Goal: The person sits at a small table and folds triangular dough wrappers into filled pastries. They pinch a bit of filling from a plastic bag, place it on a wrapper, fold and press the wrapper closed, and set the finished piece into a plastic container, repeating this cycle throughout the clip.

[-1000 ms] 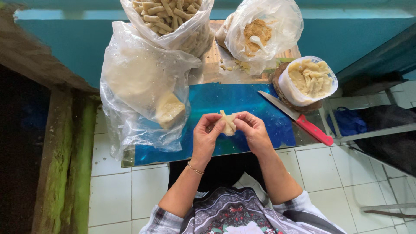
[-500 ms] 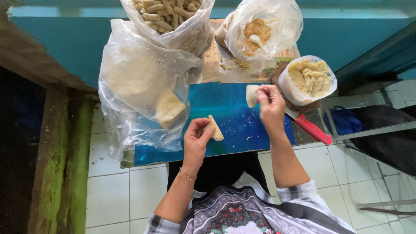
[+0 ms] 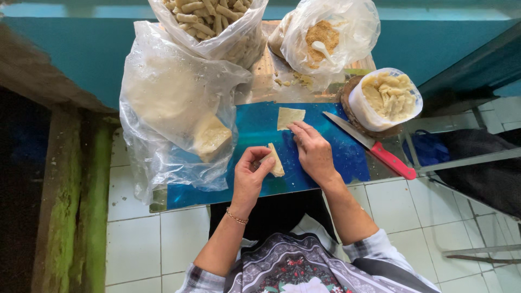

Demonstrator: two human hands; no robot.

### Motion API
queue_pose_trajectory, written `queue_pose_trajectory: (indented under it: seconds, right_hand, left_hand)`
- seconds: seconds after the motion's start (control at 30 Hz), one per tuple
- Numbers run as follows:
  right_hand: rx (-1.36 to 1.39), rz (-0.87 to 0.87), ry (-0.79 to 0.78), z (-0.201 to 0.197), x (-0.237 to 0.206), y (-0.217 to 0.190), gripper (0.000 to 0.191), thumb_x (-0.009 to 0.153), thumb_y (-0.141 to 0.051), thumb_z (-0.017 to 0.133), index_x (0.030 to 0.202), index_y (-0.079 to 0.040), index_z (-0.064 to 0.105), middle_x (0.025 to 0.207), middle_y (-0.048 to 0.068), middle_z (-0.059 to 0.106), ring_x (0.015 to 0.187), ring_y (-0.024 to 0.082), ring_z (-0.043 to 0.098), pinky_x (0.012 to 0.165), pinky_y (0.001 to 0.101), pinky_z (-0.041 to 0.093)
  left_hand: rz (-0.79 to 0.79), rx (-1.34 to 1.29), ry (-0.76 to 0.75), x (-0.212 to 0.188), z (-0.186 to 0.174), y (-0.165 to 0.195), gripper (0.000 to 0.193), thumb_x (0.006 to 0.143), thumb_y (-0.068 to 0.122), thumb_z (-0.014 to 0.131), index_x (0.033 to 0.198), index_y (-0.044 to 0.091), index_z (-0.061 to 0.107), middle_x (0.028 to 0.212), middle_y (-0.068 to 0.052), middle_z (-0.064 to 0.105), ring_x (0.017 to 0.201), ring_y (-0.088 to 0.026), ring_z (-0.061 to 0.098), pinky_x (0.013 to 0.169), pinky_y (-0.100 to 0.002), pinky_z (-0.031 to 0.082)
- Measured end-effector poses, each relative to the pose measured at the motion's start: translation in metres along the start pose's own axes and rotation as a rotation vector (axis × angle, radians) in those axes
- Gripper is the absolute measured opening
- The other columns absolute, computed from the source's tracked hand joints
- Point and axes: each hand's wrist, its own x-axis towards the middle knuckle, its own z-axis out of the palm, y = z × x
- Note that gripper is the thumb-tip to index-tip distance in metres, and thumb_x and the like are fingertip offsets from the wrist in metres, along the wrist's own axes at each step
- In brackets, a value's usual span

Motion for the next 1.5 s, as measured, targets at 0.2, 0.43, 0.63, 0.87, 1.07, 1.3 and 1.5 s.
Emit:
queue_pose_trajectory:
  seconds: [0.2,0.43,0.63,0.87,1.07,1.3,1.5]
  right_hand:
    - [-0.282,-0.065,-0.036,-0.008,0.02,0.02,0.024,0.087,-0.019,0.077,0.109,-0.011,0.074,0.108,0.004,0.071,0.1,0.028,0.065,0.084,0.0418,0.052]
    - [-0.465,-0.06,-0.066,-0.014,0.029,0.022,0.024,0.082,-0.033,0.082,0.092,-0.013,0.073,0.092,0.004,0.066,0.094,0.026,0.062,0.078,0.0426,0.048]
    - [-0.412,-0.057,0.066,-0.01,0.031,0.026,0.019,0.086,-0.027,0.08,0.098,-0.012,0.075,0.097,0.006,0.068,0.094,0.027,0.062,0.075,0.042,0.048]
    - [-0.222,0.0,-0.185,0.026,0.077,0.057,0.019,0.085,-0.022,0.078,0.1,-0.012,0.075,0.097,0.008,0.069,0.092,0.031,0.067,0.079,0.0444,0.053]
    - [-0.181,0.078,-0.299,0.033,0.092,0.079,0.008,0.084,-0.023,0.074,0.09,-0.017,0.076,0.093,0.007,0.069,0.091,0.03,0.07,0.077,0.0451,0.055]
    - [-0.285,0.016,-0.239,0.025,0.095,0.069,0.015,0.094,-0.02,0.071,0.106,-0.022,0.08,0.099,0.007,0.072,0.089,0.032,0.069,0.078,0.0471,0.054]
    - [0.272,0.059,-0.235,-0.018,0.042,0.015,0.016,0.09,-0.013,0.076,0.106,-0.009,0.075,0.102,0.007,0.072,0.09,0.022,0.069,0.077,0.0354,0.055]
  left_hand:
    - [-0.011,0.0,0.017,0.002,-0.001,0.001,0.021,0.094,0.005,0.073,0.114,0.001,0.066,0.104,-0.002,0.067,0.088,-0.006,0.061,0.08,-0.023,0.054]
    - [-0.012,-0.03,-0.002,-0.001,-0.004,0.001,0.02,0.095,0.005,0.072,0.114,0.001,0.066,0.104,-0.002,0.067,0.09,-0.007,0.063,0.082,-0.024,0.055]
    - [-0.012,-0.002,-0.024,-0.001,-0.005,0.0,0.019,0.096,0.004,0.071,0.113,0.001,0.066,0.104,-0.002,0.067,0.09,-0.007,0.064,0.082,-0.025,0.056]
    - [0.012,0.004,-0.042,0.001,-0.007,-0.005,0.019,0.096,0.004,0.072,0.114,0.001,0.066,0.104,-0.002,0.067,0.091,-0.007,0.064,0.082,-0.024,0.056]
    - [0.017,0.03,-0.055,0.001,-0.008,-0.005,0.019,0.096,0.005,0.072,0.113,0.002,0.066,0.104,-0.001,0.068,0.09,-0.007,0.064,0.082,-0.024,0.056]
    - [0.008,0.014,-0.052,0.001,-0.006,-0.004,0.019,0.096,0.006,0.072,0.113,0.002,0.066,0.104,-0.002,0.068,0.09,-0.007,0.063,0.082,-0.024,0.056]
    - [0.035,0.012,-0.015,0.001,-0.008,-0.004,0.023,0.098,0.008,0.07,0.119,0.0,0.065,0.11,-0.004,0.066,0.093,-0.008,0.062,0.085,-0.026,0.054]
